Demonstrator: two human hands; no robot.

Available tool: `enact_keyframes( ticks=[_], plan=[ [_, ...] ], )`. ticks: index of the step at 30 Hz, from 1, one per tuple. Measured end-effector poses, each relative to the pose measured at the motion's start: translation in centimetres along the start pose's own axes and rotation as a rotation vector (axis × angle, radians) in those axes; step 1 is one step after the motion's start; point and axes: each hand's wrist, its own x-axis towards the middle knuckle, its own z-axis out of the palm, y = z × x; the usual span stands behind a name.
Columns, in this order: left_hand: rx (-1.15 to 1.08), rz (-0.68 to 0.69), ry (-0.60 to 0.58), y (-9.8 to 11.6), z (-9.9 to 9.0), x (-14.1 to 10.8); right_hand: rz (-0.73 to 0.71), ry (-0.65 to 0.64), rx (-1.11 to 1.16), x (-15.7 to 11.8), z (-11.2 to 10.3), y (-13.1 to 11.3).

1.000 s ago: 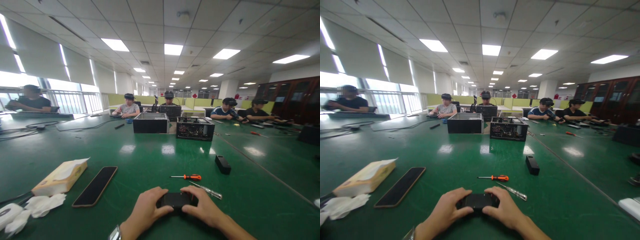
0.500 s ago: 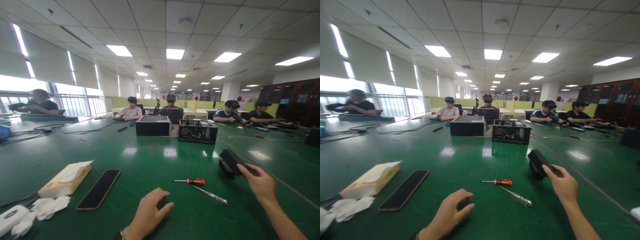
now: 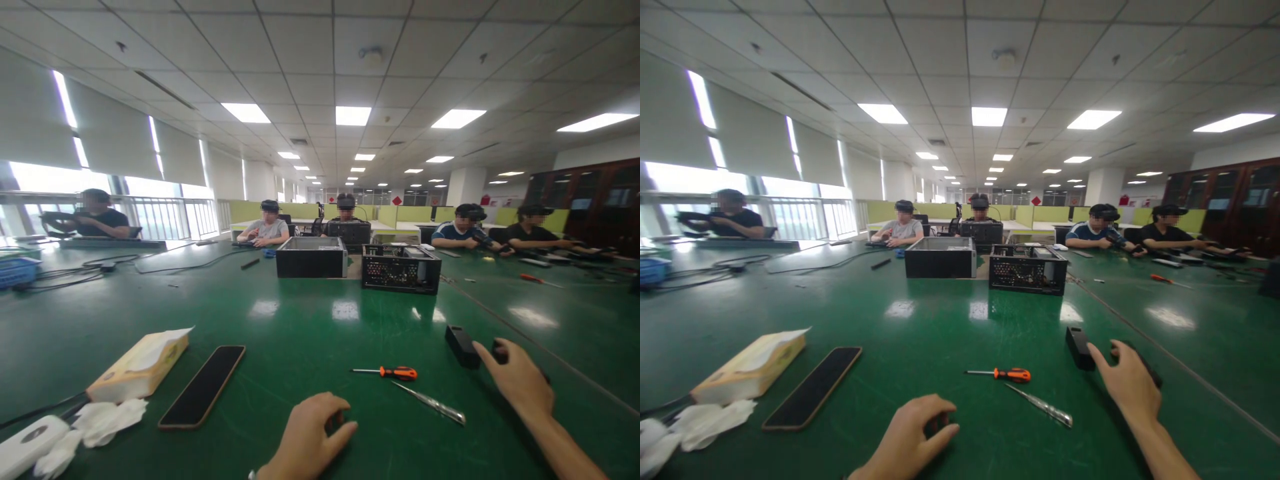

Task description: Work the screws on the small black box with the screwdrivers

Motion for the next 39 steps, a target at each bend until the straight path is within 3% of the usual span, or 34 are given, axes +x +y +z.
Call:
enact_keyframes(
  ticks=[4,9,12,15,17,19,22,25,27,32,39],
  plan=[
    [-0.003,0.007,-0.014,0.2,0.0,-0.1,0.095,-0.228,-0.040,-0.7,1.3,-3.2],
    [-0.006,0.021,0.068,-0.3,-0.4,-0.1,0.039,-0.267,0.047,-0.5,0.7,-3.7],
    [-0.016,0.089,0.142,-0.3,-0.6,0.0,-0.240,-0.395,0.236,-3.6,-0.5,-6.3],
    [-0.020,0.151,0.144,-0.3,-0.7,0.0,-0.579,-0.729,0.403,-9.3,-1.8,-10.6],
    [-0.019,0.180,0.102,-0.3,-0.5,0.0,-0.689,-0.893,0.419,-12.8,-2.3,-13.0],
    [-0.027,0.186,0.022,-0.3,-0.4,-0.1,-0.753,-0.956,0.428,-14.8,-2.3,-14.4],
    [-0.058,0.121,-0.010,-0.2,-0.2,-0.2,-0.760,-0.866,0.466,-14.2,-1.2,-14.2],
    [-0.078,0.095,0.007,-0.1,-0.2,-0.1,-0.649,-0.588,0.445,-11.0,0.7,-12.5],
    [-0.091,0.114,0.023,-0.1,-0.2,-0.1,-0.569,-0.477,0.391,-9.0,2.0,-11.4],
    [-0.078,0.148,0.029,-0.2,-0.3,-0.1,-0.518,-0.521,0.418,-7.4,3.6,-9.9],
    [-0.063,0.148,0.047,0.0,-0.2,0.1,-0.353,-0.441,0.762,-6.9,1.7,-10.3]
  ],
)
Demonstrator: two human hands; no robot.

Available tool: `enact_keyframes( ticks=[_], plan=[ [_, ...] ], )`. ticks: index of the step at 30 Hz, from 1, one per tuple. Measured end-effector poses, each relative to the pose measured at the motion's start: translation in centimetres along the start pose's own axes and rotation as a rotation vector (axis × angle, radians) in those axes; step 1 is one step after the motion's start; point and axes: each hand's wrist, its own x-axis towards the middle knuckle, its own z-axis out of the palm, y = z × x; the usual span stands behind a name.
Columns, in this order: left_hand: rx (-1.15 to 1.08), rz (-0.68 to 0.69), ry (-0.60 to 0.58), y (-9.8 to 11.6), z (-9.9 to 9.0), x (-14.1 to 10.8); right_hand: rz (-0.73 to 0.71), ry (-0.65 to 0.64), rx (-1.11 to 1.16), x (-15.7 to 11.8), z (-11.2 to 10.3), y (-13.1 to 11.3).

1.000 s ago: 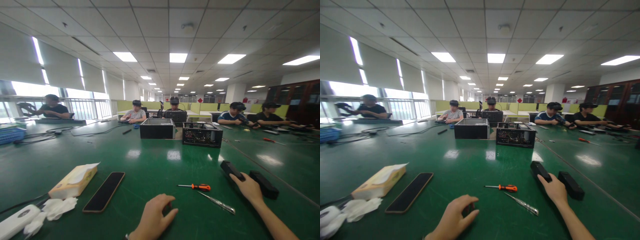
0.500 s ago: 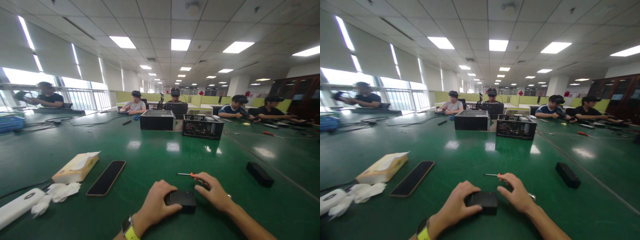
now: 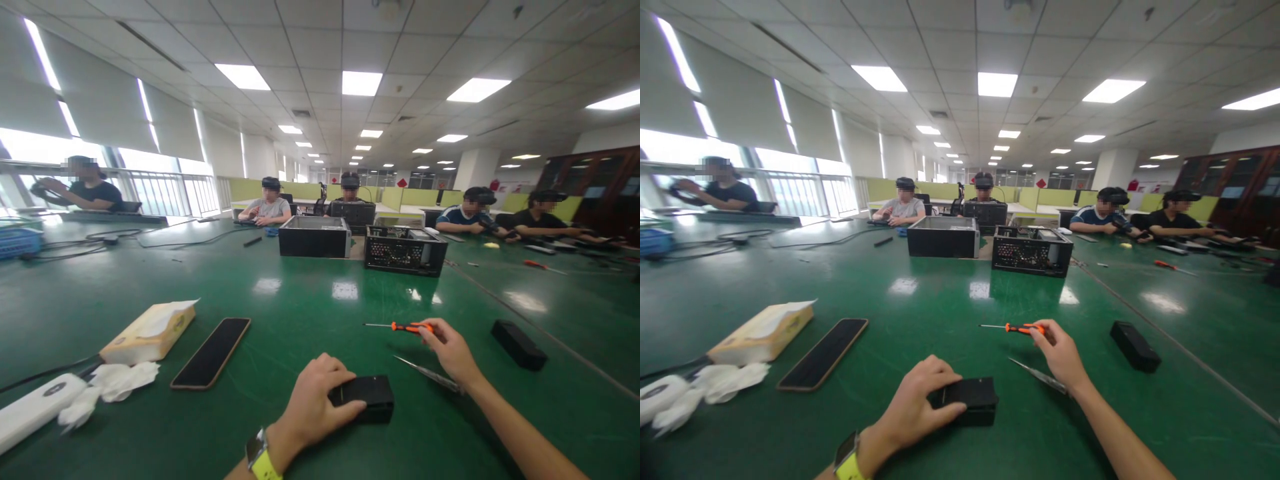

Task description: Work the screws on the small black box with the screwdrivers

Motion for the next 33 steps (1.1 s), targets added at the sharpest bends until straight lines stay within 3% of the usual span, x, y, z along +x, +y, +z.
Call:
enact_keyframes(
  ticks=[6,12,21,33],
  plan=[
    [-0.032,0.025,0.017,-0.2,0.1,0.1,0.036,0.063,0.310,-1.5,-1.0,-1.2],
    [-0.027,0.026,0.004,-0.1,0.0,0.1,0.054,0.087,0.423,-2.2,-0.9,-1.8],
    [-0.005,0.000,0.010,0.1,0.0,0.0,-0.007,0.034,0.366,-2.5,-0.6,-2.2],
    [-0.029,0.006,-0.042,-0.6,-0.2,0.3,-0.045,0.066,0.259,-2.6,-1.2,-2.8]
  ],
)
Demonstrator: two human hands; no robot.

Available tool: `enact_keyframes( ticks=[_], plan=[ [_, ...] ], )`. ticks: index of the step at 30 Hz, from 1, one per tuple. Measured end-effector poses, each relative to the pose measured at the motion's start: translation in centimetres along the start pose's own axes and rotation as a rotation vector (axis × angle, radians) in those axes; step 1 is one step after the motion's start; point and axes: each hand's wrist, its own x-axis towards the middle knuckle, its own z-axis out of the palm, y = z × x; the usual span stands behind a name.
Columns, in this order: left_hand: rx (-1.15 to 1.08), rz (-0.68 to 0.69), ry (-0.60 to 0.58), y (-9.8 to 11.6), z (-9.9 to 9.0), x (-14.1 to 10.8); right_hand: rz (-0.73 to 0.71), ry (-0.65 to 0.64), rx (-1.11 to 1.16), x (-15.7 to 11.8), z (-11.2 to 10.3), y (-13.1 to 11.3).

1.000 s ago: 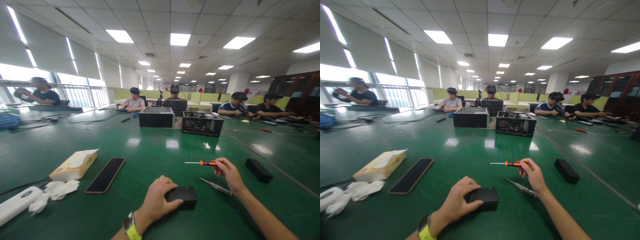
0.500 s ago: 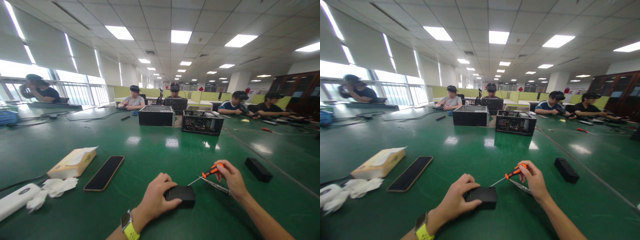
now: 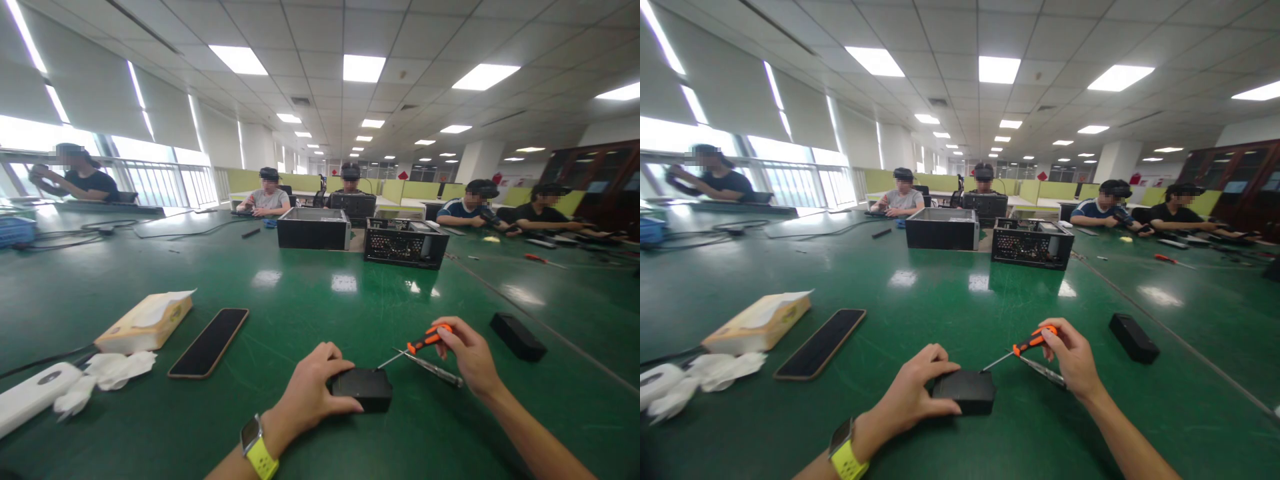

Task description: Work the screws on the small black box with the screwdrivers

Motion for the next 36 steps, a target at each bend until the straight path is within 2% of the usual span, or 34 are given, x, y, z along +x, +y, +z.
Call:
enact_keyframes(
  ticks=[3,5,8,12,13,15,17,22,30,36],
  plan=[
    [-0.014,-0.002,-0.008,0.0,0.1,-0.1,-0.035,0.004,-0.029,-0.1,-0.3,-0.4],
    [-0.028,-0.014,-0.013,0.0,0.2,-0.2,-0.085,-0.027,-0.105,0.1,-0.6,-1.6],
    [-0.055,-0.037,-0.022,0.0,0.3,-0.2,-0.211,-0.173,-0.318,1.0,-0.4,-5.1],
    [-0.075,-0.055,-0.020,-0.1,0.4,-0.2,-0.365,-0.446,-0.597,2.9,1.6,-10.8],
    [-0.074,-0.056,-0.020,-0.1,0.4,-0.2,-0.395,-0.483,-0.643,3.3,2.3,-11.8],
    [-0.072,-0.053,-0.023,-0.1,0.4,-0.2,-0.447,-0.471,-0.686,3.8,3.6,-12.9],
    [-0.071,-0.051,-0.020,0.0,0.4,-0.1,-0.474,-0.437,-0.650,3.9,4.5,-13.3],
    [-0.071,-0.040,-0.014,0.0,0.3,-0.2,-0.402,-0.532,-0.449,3.2,4.5,-12.9],
    [-0.106,-0.045,-0.011,0.4,0.0,-0.4,-0.429,-0.363,-0.638,3.4,3.6,-11.8],
    [-0.105,-0.044,-0.010,0.3,0.1,-0.5,-0.415,-0.489,-0.580,3.1,3.7,-12.6]
  ],
)
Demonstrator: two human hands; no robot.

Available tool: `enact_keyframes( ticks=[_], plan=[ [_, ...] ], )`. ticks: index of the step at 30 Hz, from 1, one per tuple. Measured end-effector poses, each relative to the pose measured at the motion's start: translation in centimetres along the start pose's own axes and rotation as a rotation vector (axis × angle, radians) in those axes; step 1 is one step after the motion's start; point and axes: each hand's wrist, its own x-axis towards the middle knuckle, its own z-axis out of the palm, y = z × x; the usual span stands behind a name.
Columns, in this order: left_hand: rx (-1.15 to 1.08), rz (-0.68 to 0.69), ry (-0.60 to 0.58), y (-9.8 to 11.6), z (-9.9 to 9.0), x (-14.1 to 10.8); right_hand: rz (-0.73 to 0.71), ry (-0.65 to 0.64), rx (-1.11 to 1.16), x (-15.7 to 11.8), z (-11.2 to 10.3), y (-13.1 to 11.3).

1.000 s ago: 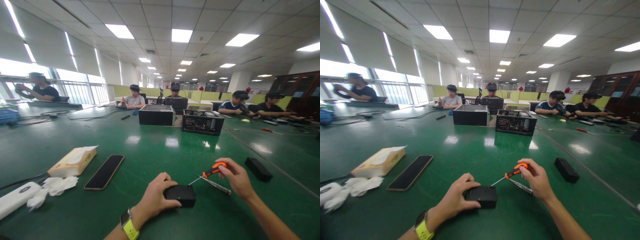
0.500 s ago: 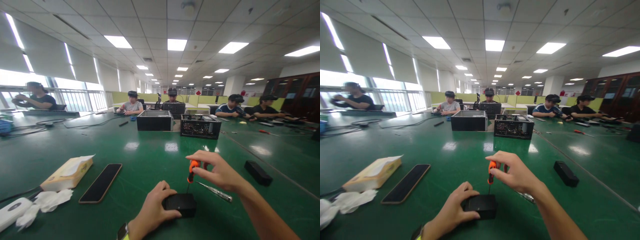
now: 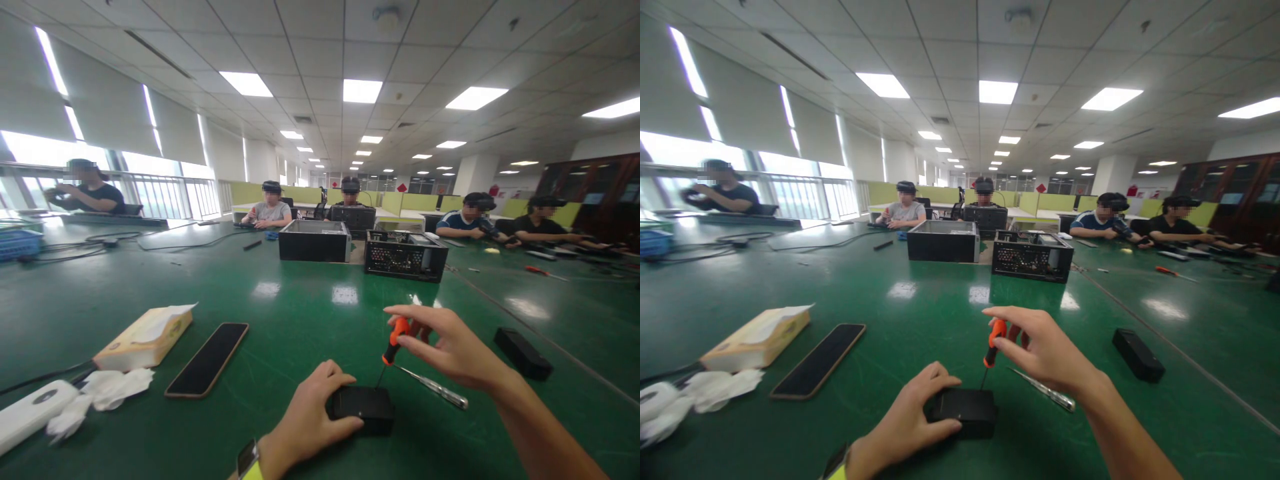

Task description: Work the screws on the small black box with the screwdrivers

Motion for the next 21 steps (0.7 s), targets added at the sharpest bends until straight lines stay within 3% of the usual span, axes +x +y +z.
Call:
enact_keyframes(
  ticks=[6,13,18,21],
  plan=[
    [-0.003,-0.005,-0.002,0.1,-0.1,0.0,-0.071,0.125,-0.259,-0.3,0.4,0.8],
    [-0.001,-0.006,-0.002,0.0,0.0,0.0,-0.070,-0.047,-0.093,-0.3,-0.7,-0.4],
    [-0.005,-0.011,-0.010,0.2,0.0,0.1,-0.020,0.059,-0.232,-0.5,-0.3,0.3],
    [-0.007,-0.007,-0.011,0.2,-0.1,0.1,-0.035,0.042,-0.204,-0.4,-0.2,0.3]
  ],
)
